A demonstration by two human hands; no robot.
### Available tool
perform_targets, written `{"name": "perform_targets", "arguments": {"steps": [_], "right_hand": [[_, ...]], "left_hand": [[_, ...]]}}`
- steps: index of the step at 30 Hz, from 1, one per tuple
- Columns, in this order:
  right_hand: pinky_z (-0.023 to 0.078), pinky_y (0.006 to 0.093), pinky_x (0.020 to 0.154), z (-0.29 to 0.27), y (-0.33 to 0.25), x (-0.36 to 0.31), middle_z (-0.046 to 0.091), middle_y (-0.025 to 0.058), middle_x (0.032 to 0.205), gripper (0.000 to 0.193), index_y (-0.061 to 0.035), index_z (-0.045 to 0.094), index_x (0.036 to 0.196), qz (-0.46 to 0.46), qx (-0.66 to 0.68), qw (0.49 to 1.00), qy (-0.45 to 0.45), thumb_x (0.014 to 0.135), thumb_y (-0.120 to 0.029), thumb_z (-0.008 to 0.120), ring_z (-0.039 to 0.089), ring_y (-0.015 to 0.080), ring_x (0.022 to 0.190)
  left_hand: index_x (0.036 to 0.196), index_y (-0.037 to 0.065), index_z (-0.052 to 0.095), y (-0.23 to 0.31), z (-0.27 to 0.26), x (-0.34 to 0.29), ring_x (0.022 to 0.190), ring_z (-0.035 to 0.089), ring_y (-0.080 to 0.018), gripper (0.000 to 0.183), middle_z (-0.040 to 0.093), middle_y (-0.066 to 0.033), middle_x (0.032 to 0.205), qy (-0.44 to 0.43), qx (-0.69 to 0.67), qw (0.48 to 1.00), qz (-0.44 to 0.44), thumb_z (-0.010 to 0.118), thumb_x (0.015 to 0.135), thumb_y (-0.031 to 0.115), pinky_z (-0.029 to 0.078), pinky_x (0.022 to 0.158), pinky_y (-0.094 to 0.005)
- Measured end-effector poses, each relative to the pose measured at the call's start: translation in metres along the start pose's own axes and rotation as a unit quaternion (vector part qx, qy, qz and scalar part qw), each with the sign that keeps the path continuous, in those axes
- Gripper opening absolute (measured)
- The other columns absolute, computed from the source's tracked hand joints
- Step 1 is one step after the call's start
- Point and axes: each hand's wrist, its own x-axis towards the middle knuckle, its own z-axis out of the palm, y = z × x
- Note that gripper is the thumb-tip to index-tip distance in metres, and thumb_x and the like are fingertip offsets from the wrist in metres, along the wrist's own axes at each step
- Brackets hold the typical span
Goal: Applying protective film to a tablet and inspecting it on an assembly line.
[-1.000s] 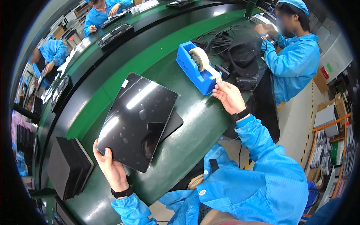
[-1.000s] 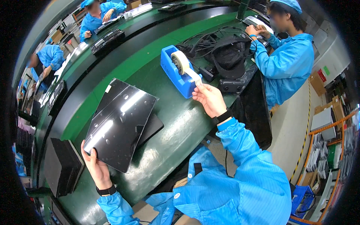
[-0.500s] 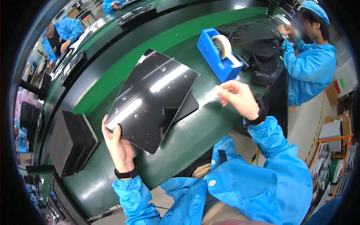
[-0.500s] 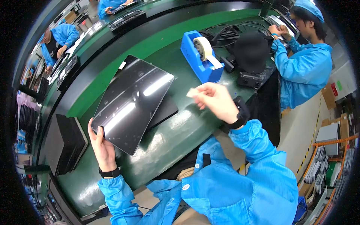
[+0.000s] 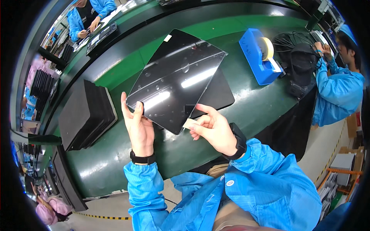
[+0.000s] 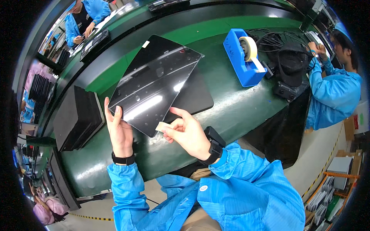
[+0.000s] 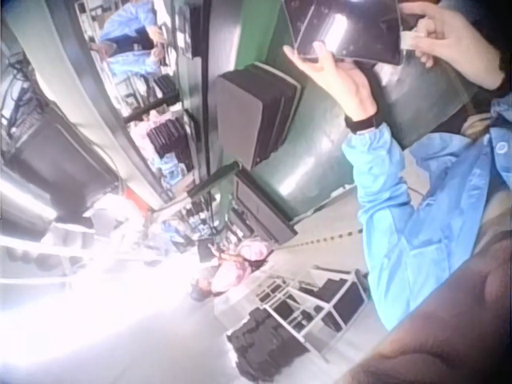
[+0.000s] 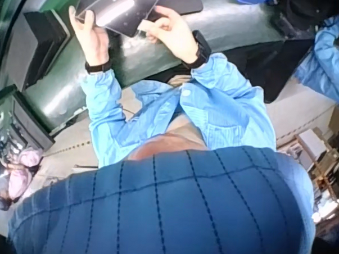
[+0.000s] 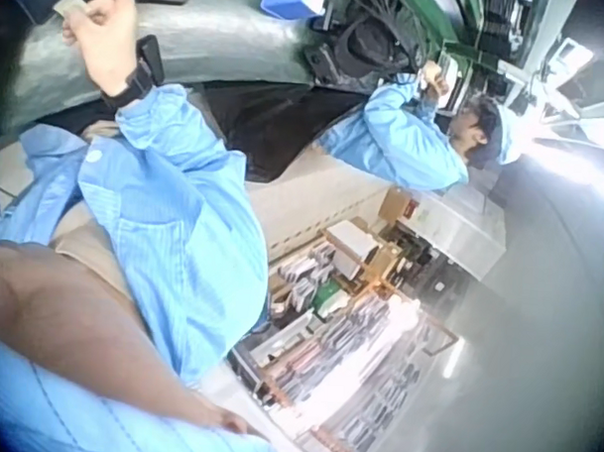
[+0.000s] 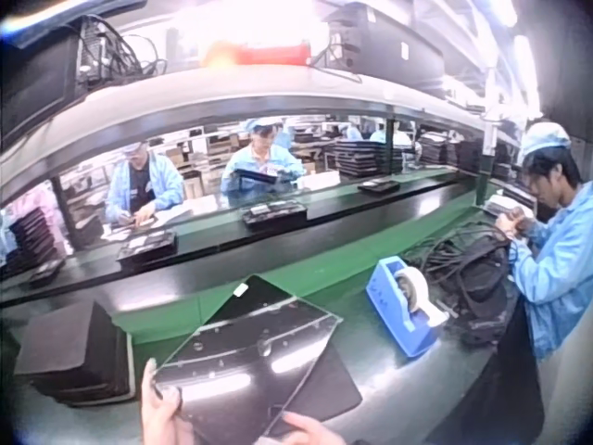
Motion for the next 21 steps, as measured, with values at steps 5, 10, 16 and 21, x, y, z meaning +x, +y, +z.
{"name": "perform_targets", "arguments": {"steps": [5,10,16,21], "right_hand": [[0.055,0.0321,0.069,0.003,0.010,0.008,0.065,0.0144,0.088,0.058,0.0063,0.029,0.134,-0.016,0.039,0.999,-0.009,0.087,0.000,0.062,0.065,0.0203,0.078],[0.053,0.0277,0.067,0.010,0.005,0.010,0.064,0.0089,0.081,0.044,0.0065,0.041,0.123,-0.001,0.065,0.997,-0.029,0.087,-0.004,0.064,0.064,0.0145,0.074],[0.055,0.0306,0.061,0.011,-0.004,0.014,0.061,0.0096,0.080,0.029,0.0032,0.047,0.105,0.046,-0.032,0.998,-0.026,0.089,-0.013,0.065,0.063,0.0165,0.069],[0.048,0.0253,0.043,0.009,0.001,0.015,0.056,0.0055,0.073,0.031,0.0018,0.049,0.104,0.056,-0.092,0.994,0.034,0.091,-0.024,0.063,0.059,0.0124,0.059]], "left_hand": [[0.144,0.014,0.026,0.001,0.000,0.000,0.106,0.058,-0.0204,0.058,0.055,-0.0126,0.119,0.001,-0.013,1.000,-0.018,0.054,0.093,0.005,0.050,0.091,-0.0400],[0.143,0.012,0.028,0.000,-0.004,-0.001,0.105,0.057,-0.0176,0.057,0.056,-0.0097,0.116,-0.006,-0.032,0.999,-0.024,0.055,0.093,0.005,0.049,0.091,-0.0382],[0.143,0.010,0.025,0.002,0.003,-0.006,0.107,0.057,-0.0197,0.059,0.053,-0.0112,0.121,-0.018,-0.030,0.999,-0.034,0.055,0.092,0.007,0.050,0.089,-0.0378],[0.143,0.009,0.024,0.004,0.009,-0.008,0.109,0.058,-0.0222,0.059,0.051,-0.0131,0.124,-0.030,-0.023,0.999,-0.033,0.054,0.092,0.006,0.052,0.087,-0.0380]]}}
